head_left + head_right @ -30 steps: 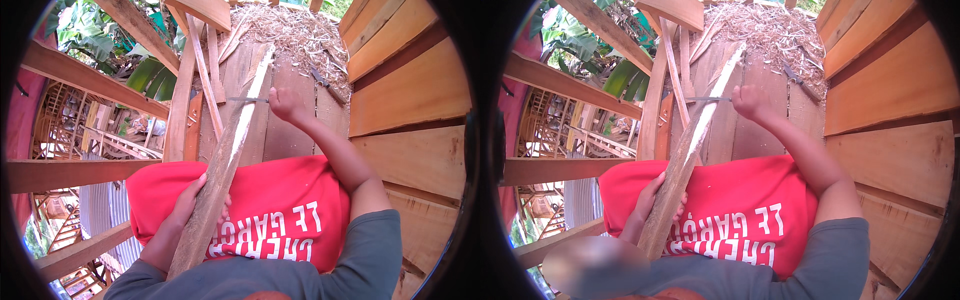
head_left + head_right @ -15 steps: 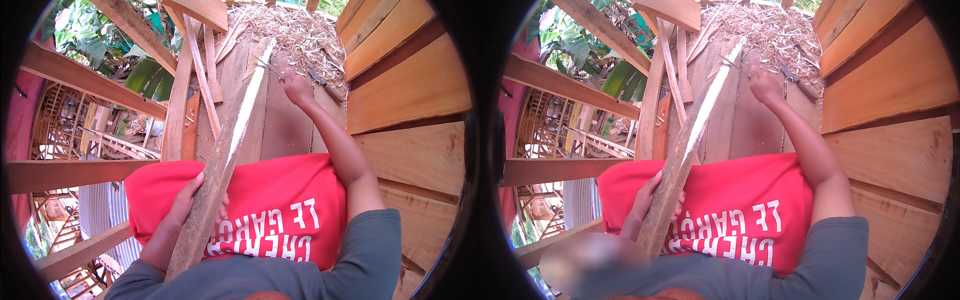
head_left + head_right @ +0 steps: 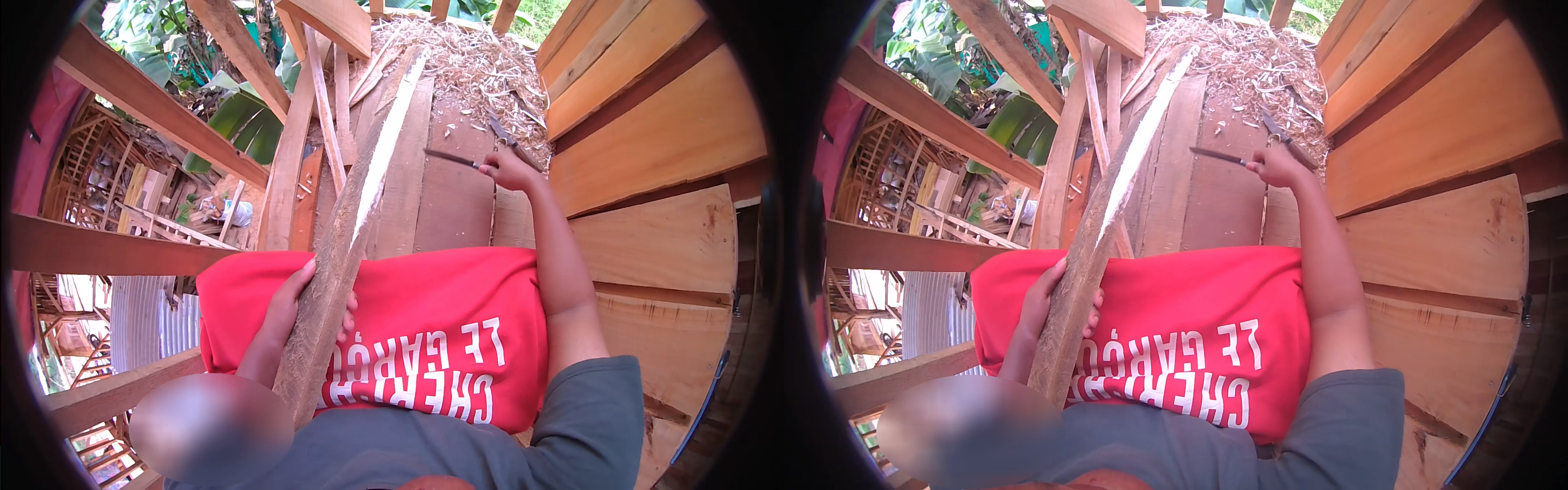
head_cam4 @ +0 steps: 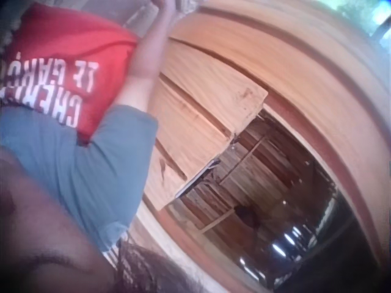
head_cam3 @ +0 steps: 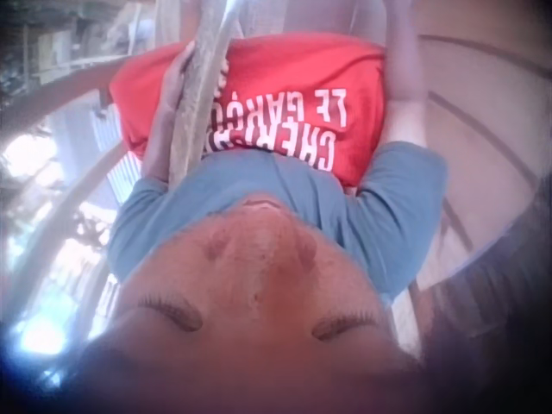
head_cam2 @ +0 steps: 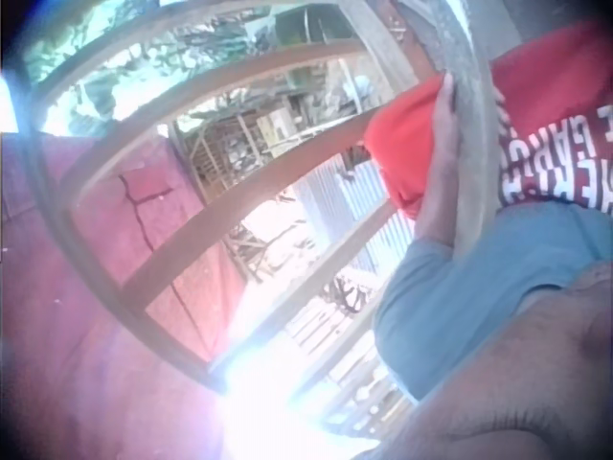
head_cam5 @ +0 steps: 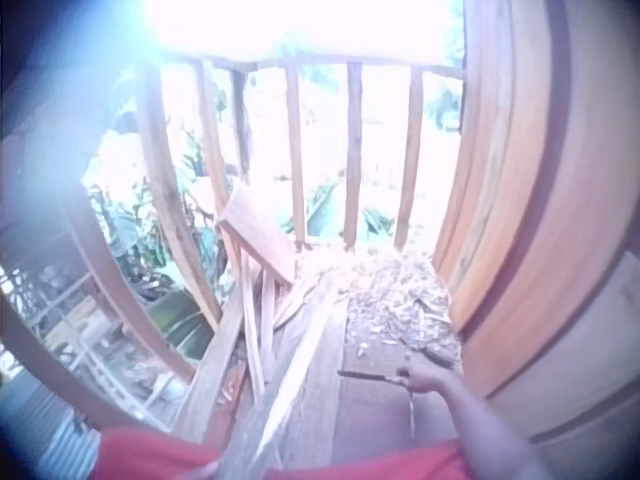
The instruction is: The person holds a long, thin piece of wood against their lap and uses a knife to shave off thin strips of wood. They repeatedly scrape the blade along the length of the wood to smooth the surface, creating a pile of wood shavings on the floor.
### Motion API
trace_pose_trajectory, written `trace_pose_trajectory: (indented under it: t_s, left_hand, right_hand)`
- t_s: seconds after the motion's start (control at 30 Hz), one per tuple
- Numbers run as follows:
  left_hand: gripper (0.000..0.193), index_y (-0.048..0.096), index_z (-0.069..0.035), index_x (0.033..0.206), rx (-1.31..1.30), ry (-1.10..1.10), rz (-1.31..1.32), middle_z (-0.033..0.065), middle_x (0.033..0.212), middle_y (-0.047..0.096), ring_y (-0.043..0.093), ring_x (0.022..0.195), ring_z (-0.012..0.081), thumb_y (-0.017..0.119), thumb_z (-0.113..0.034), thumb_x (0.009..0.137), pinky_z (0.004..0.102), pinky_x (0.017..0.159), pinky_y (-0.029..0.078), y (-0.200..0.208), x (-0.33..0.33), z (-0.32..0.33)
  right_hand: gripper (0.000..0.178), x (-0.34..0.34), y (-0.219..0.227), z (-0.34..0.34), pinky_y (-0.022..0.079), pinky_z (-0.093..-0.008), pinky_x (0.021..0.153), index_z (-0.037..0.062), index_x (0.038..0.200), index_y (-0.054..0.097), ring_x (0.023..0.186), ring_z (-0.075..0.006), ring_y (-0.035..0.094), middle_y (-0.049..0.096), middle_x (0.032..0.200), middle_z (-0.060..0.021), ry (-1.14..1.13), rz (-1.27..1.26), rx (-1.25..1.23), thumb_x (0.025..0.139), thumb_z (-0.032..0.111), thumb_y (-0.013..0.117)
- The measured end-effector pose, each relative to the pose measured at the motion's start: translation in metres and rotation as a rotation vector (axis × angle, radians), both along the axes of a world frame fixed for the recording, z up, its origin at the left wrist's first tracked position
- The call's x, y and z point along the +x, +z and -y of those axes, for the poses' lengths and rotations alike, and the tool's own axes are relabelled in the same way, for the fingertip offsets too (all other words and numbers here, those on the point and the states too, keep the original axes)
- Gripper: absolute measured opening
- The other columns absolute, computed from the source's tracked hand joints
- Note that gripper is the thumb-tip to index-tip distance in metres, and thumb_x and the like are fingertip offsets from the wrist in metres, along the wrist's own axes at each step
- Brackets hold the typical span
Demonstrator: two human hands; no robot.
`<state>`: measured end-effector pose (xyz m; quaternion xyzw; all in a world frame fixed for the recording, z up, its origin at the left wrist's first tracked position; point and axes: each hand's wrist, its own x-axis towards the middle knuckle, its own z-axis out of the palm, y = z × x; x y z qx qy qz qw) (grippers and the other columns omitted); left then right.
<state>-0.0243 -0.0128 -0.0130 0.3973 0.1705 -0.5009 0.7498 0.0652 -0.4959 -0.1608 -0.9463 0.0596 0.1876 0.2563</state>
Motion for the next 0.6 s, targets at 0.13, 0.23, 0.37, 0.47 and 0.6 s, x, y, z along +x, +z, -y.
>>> trace_pose_trajectory:
  t_s: [0.13, 0.23, 0.37, 0.47, 0.6]
  left_hand:
    - [0.062, 0.05, 0.004, 0.13, -0.03, 0.003, 0.024, 0.0219, 0.094, 0.063, 0.067, 0.075, 0.031, 0.029, -0.048, 0.104, 0.0418, 0.061, 0.058, -0.009, -0.001, -0.005]
    - [0.06, 0.051, 0.001, 0.128, 0.078, -0.013, 0.057, 0.0182, 0.09, 0.063, 0.065, 0.071, 0.0281, 0.032, -0.05, 0.103, 0.0398, 0.057, 0.056, -0.003, -0.005, 0.004]
    - [0.059, 0.052, -0.001, 0.127, 0.104, -0.016, 0.09, 0.0165, 0.089, 0.063, 0.064, 0.069, 0.0267, 0.032, -0.05, 0.103, 0.0391, 0.056, 0.055, -0.002, -0.011, 0.005]
    - [0.059, 0.052, 0.0, 0.126, 0.097, -0.035, 0.137, 0.0167, 0.09, 0.063, 0.064, 0.07, 0.0267, 0.032, -0.051, 0.103, 0.0387, 0.057, 0.055, -0.004, -0.01, 0.009]
    - [0.059, 0.052, 0.001, 0.126, 0.097, -0.045, 0.16, 0.0169, 0.091, 0.063, 0.065, 0.071, 0.0265, 0.032, -0.05, 0.103, 0.0385, 0.058, 0.056, -0.002, -0.012, 0.009]
  right_hand:
    - [0.036, -0.003, -0.014, -0.042, 0.049, -0.0346, 0.079, 0.0037, 0.101, 0.067, 0.082, -0.0191, 0.063, 0.07, 0.088, -0.0066, 0.552, -0.319, 0.223, 0.084, 0.033, 0.08]
    - [0.028, 0.001, -0.015, -0.064, 0.05, -0.0382, 0.075, 0.0039, 0.102, 0.068, 0.082, -0.0271, 0.067, 0.071, 0.09, -0.0131, 0.387, -0.045, 0.026, 0.088, 0.028, 0.075]
    - [0.02, 0.009, 0.012, -0.068, 0.051, -0.041, 0.073, 0.0027, 0.102, 0.068, 0.083, -0.0344, 0.068, 0.071, 0.091, -0.0189, -0.392, 0.438, -0.078, 0.092, 0.021, 0.068]
    - [0.025, 0.004, 0.002, -0.034, 0.052, -0.0389, 0.075, 0.0035, 0.106, 0.069, 0.084, -0.0286, 0.069, 0.073, 0.092, -0.016, -0.183, 0.376, 0.088, 0.088, 0.02, 0.074]
    - [0.034, -0.009, -0.009, -0.042, 0.053, -0.0351, 0.078, 0.0053, 0.107, 0.072, 0.086, -0.0188, 0.068, 0.074, 0.092, -0.01, 0.528, -0.309, 0.111, 0.079, 0.021, 0.083]
